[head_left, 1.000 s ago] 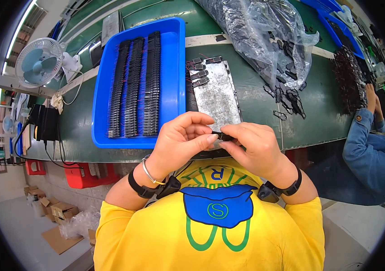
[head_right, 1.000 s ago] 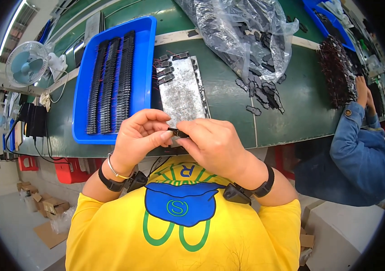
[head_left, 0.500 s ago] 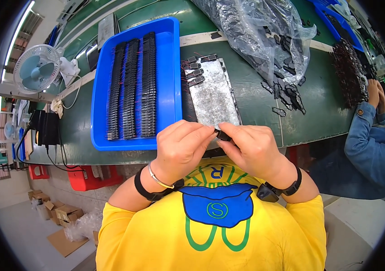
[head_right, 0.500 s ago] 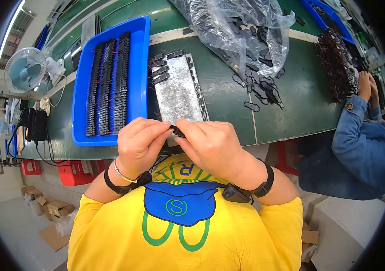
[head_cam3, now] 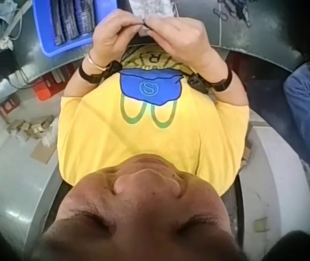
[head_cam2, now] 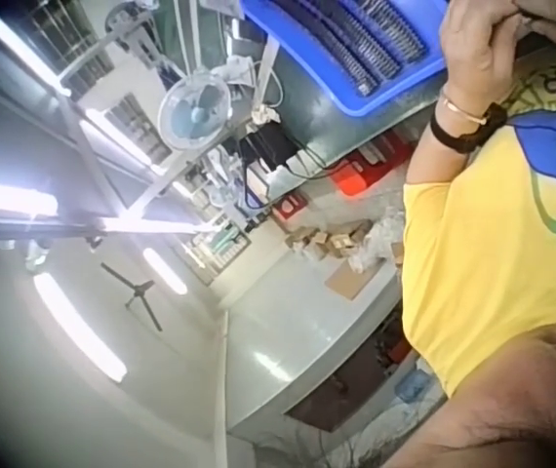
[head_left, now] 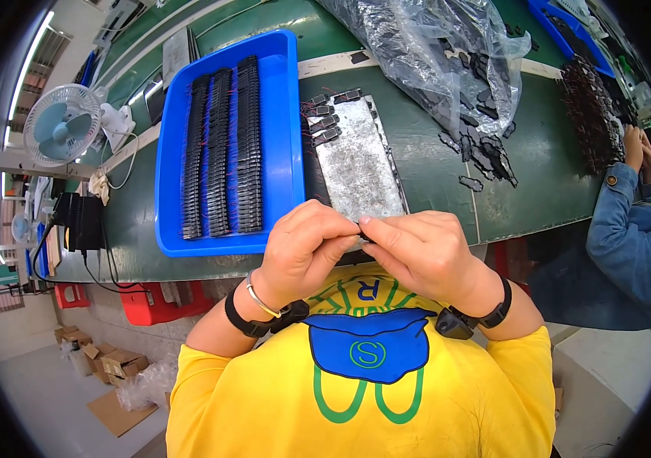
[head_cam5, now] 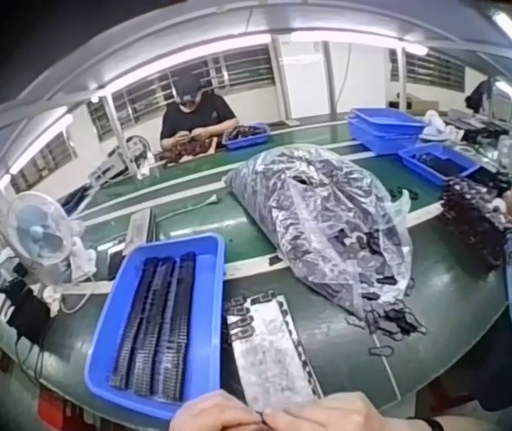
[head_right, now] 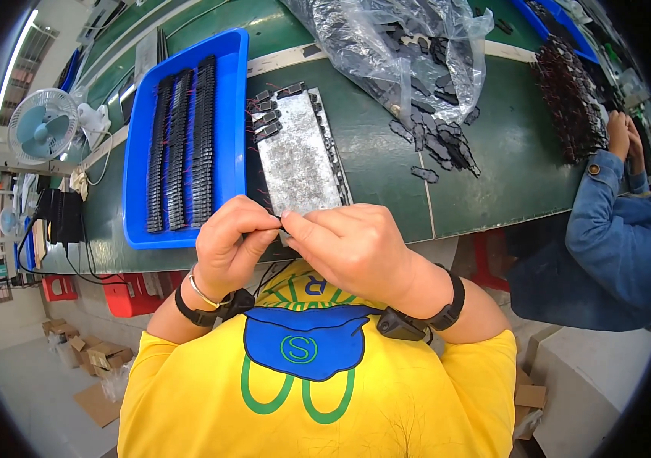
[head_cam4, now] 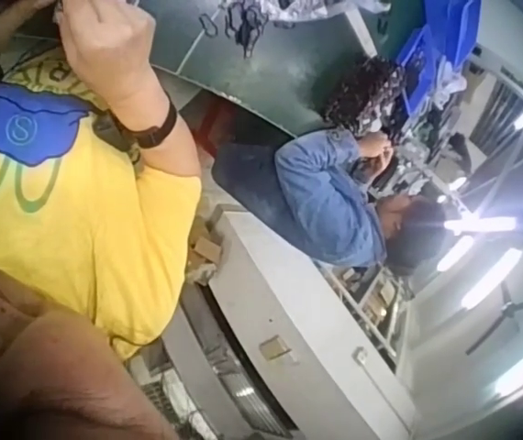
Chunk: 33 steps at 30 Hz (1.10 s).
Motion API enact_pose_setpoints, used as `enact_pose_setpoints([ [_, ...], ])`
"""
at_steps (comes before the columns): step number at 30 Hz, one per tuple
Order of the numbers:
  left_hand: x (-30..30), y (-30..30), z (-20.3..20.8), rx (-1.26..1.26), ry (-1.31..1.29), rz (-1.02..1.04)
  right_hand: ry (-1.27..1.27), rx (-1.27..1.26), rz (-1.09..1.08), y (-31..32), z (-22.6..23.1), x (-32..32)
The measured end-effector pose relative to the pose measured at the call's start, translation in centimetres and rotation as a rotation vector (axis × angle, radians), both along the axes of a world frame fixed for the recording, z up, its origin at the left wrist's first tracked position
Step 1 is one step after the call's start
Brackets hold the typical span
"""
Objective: Manual assembly of small electronic components onto base plates at a factory workstation.
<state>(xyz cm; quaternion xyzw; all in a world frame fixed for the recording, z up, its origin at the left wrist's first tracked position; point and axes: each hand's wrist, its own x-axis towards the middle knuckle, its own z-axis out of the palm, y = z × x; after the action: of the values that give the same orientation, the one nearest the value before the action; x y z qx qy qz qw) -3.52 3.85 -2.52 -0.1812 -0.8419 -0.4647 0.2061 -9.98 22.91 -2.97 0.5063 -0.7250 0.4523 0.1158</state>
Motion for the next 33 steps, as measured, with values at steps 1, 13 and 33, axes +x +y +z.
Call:
enact_pose_setpoints([
  [1, 0.1, 0.0, 0.0, 0.03, -0.026, -0.009, 0.018, 0.011, 0.001, 0.1, 0.0, 0.0],
  [13, 1.2, -0.4, 0.5, 0.744, -0.731, -0.006, 0.128, 0.031, -0.047, 0.4, 0.0, -0.1],
  [33, 0.7, -0.2, 1.7, 0.531, -0.821, 0.04, 0.262, 0.052, -0.028, 0.6, 0.0, -0.1],
])
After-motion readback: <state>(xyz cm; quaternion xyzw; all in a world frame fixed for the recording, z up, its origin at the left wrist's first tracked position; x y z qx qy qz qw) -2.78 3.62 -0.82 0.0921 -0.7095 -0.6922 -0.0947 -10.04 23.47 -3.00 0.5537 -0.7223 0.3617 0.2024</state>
